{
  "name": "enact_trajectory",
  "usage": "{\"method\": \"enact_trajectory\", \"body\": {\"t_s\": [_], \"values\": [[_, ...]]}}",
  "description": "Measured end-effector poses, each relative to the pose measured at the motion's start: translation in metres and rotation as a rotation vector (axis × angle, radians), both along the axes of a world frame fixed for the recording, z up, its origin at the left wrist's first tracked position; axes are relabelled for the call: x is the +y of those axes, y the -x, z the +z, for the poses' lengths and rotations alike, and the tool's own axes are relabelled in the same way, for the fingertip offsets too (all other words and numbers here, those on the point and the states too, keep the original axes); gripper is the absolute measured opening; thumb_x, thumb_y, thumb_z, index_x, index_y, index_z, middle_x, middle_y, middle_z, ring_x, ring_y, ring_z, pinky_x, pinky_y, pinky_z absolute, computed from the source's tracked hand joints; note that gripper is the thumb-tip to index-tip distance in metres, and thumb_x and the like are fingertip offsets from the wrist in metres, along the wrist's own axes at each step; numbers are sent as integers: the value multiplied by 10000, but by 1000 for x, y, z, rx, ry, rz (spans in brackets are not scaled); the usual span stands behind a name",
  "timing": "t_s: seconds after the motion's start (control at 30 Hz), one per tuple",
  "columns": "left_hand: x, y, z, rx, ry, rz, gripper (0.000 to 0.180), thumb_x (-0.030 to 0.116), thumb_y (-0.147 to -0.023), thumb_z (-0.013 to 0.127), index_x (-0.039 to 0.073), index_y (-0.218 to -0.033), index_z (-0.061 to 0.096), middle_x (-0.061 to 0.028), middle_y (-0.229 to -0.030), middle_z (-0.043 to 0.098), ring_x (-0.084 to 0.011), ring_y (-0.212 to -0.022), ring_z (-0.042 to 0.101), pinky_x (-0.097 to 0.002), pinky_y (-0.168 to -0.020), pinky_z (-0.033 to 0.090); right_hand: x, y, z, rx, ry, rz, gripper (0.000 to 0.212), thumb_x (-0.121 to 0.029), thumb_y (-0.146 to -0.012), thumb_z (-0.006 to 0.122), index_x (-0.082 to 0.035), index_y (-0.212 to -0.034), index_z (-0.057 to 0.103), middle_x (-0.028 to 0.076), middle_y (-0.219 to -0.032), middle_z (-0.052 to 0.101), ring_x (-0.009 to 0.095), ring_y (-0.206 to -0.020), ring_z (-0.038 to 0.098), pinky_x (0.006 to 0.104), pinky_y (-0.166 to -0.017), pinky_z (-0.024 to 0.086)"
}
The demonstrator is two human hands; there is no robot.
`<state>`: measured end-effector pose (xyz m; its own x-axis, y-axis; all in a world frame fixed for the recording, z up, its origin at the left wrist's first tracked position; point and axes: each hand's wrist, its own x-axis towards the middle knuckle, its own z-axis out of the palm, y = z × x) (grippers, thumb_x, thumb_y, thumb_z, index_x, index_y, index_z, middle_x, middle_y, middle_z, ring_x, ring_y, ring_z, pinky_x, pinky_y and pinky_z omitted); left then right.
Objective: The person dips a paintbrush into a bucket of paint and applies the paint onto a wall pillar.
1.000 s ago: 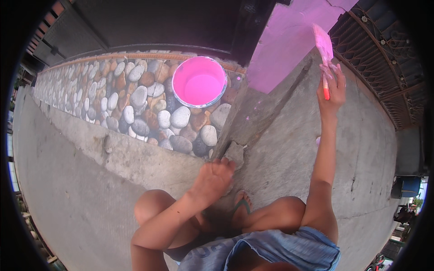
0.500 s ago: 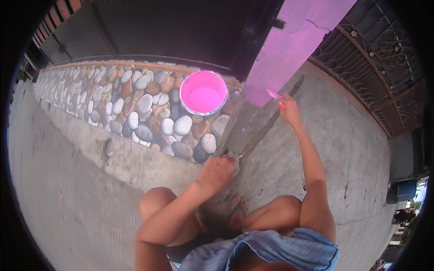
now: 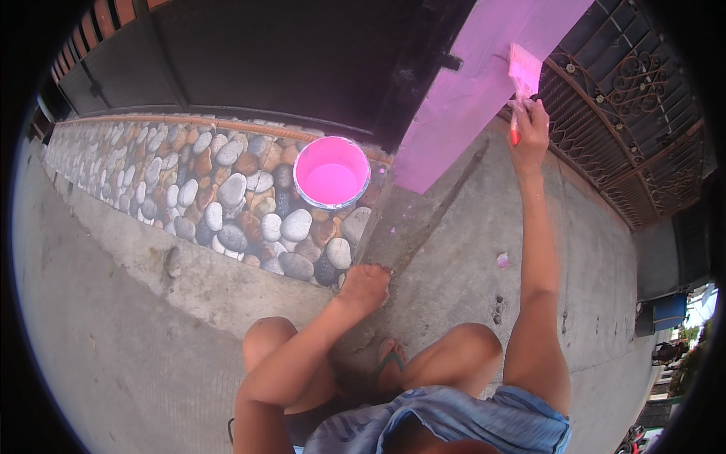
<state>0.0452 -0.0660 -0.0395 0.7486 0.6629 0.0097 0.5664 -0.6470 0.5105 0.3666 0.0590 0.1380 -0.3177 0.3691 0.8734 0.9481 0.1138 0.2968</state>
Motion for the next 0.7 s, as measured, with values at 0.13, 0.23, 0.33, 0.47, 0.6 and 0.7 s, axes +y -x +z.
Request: {"method": "enact_trajectory", "body": {"t_s": [0.13, 0.23, 0.33, 0.47, 0.6, 0.7], "values": [[1, -1, -3, -67, -25, 6, 207, 156, -715, 655, 23, -870, 619, -169, -874, 640, -327, -871, 639, -408, -747, 512, -18, -5, -75, -39, 258, -16, 381, 47, -673, 648, -43, -1043, 633, 118, -1096, 547, 358, -1103, 529, 424, -909, 472], [8, -1, -4, 87, 84, -54, 404, 271, -776, 662, 30, -1082, 554, -140, -992, 612, -300, -998, 586, -407, -831, 453, -30, 13, -70, 44, 458, 5, 375, 57, -670, 639, -41, -1031, 634, 123, -1055, 539, 358, -1063, 539, 425, -878, 474], [6, -3, -1, 162, 91, -43, 401, 271, -774, 664, 32, -1078, 558, -139, -984, 618, -303, -997, 585, -410, -840, 450, -29, 34, -20, 148, 348, 17, 361, 69, -673, 630, -38, -1019, 635, 133, -1016, 529, 348, -1003, 542, 428, -839, 471], [6, -10, -3, 148, 59, -63, 391, 273, -772, 667, 31, -1062, 567, -140, -975, 626, -304, -985, 596, -409, -826, 462, -12, 34, -1, 57, 146, -18, 360, 72, -677, 629, -36, -1020, 635, 133, -1014, 513, 323, -971, 533, 421, -803, 470], [7, -11, -3, 125, 82, -76, 385, 283, -768, 671, 32, -1045, 578, -145, -981, 631, -297, -982, 606, -404, -801, 478, -10, 33, -17, 101, 244, -81, 398, 79, -650, 638, -40, -1031, 633, 131, -1030, 503, 325, -980, 532, 421, -807, 471], [6, -7, 7, 143, 116, -62, 379, 284, -765, 674, 33, -1035, 584, -146, -977, 632, -295, -982, 607, -404, -798, 479, -15, 48, -2, 89, 141, -45, 412, 79, -633, 648, -41, -1026, 632, 128, -1032, 503, 325, -984, 532, 417, -807, 473]]}}
